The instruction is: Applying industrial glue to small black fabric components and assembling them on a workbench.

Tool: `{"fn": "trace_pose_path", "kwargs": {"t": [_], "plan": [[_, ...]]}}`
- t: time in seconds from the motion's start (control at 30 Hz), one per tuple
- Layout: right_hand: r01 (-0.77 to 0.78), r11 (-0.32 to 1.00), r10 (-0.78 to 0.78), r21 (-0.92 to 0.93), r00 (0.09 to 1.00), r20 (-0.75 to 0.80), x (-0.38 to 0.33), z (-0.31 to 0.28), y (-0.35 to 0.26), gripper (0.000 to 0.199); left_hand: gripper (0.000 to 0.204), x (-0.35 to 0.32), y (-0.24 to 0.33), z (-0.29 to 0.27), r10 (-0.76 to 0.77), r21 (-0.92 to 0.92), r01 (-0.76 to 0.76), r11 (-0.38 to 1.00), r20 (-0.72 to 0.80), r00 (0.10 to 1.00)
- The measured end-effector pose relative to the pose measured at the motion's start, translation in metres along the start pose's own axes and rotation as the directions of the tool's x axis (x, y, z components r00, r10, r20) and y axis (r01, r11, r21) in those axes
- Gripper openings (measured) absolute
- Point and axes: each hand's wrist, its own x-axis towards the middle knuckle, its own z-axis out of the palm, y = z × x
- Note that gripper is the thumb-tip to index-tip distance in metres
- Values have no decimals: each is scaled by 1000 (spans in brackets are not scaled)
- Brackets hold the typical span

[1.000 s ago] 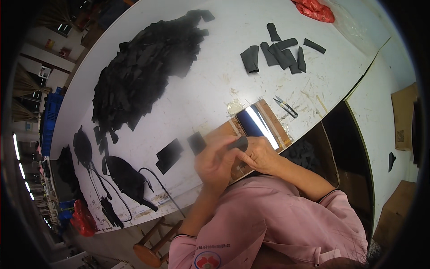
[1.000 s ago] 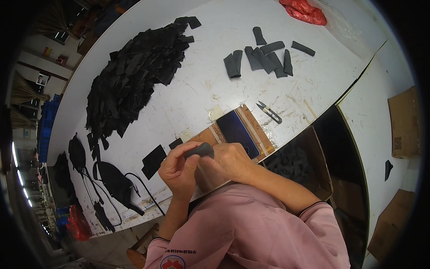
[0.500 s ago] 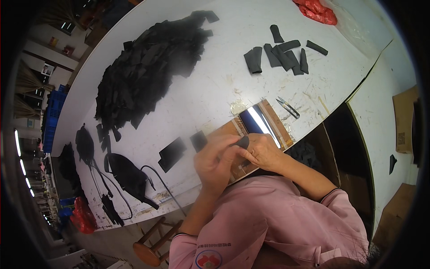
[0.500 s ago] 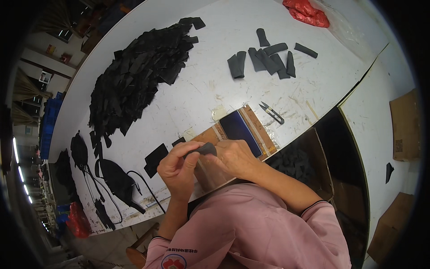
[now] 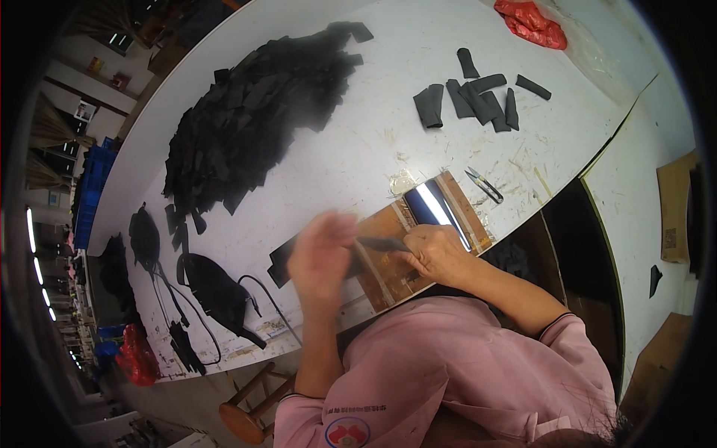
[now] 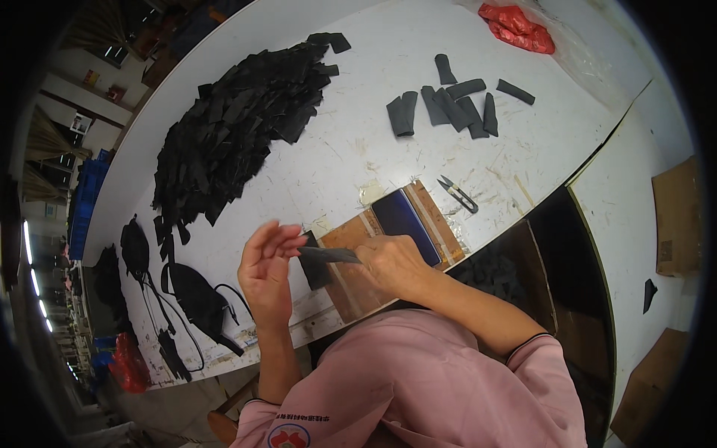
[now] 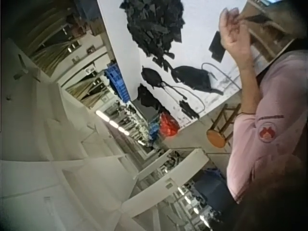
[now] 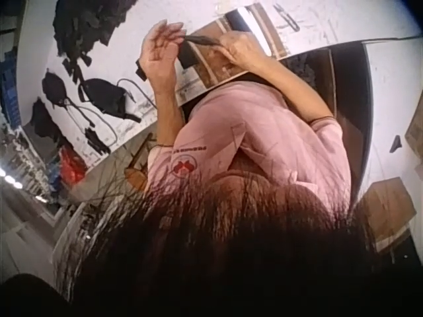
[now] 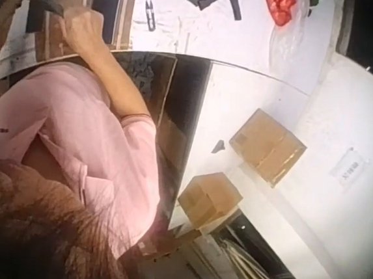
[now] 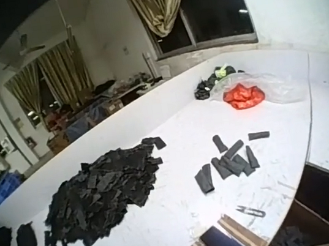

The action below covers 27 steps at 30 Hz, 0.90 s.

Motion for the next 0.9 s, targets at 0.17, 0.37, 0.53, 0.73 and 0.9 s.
{"fn": "trace_pose_path", "kwargs": {"t": [0.17, 0.37, 0.53, 0.73, 0.9], "plan": [[-18, 998, 20, -57, 999, 43, 0, -5, -7, 18, 18, 6, 16, 14, 152, 359, -287, 888, 358, 921], [-4, 1000, 8, -26, 988, 156, 9, -21, -11, 21, 8, 15, 13, 12, 231, 392, -384, 836, 385, 894], [-35, 993, 4, 109, 962, 272, 34, -59, -17, 34, 8, -1, -22, -12, -3, 449, 8, 894, -11, 1000], [-413, 651, 588, 637, 805, -80, 59, -56, 46, 57, 35, -27, -111, -66, -175, 846, 380, 373, -338, 925], [-583, 571, 546, 577, 795, 263, -19, -5, 5, 41, 22, -30, -151, -82, -28, 842, 182, 508, -195, 980]]}}
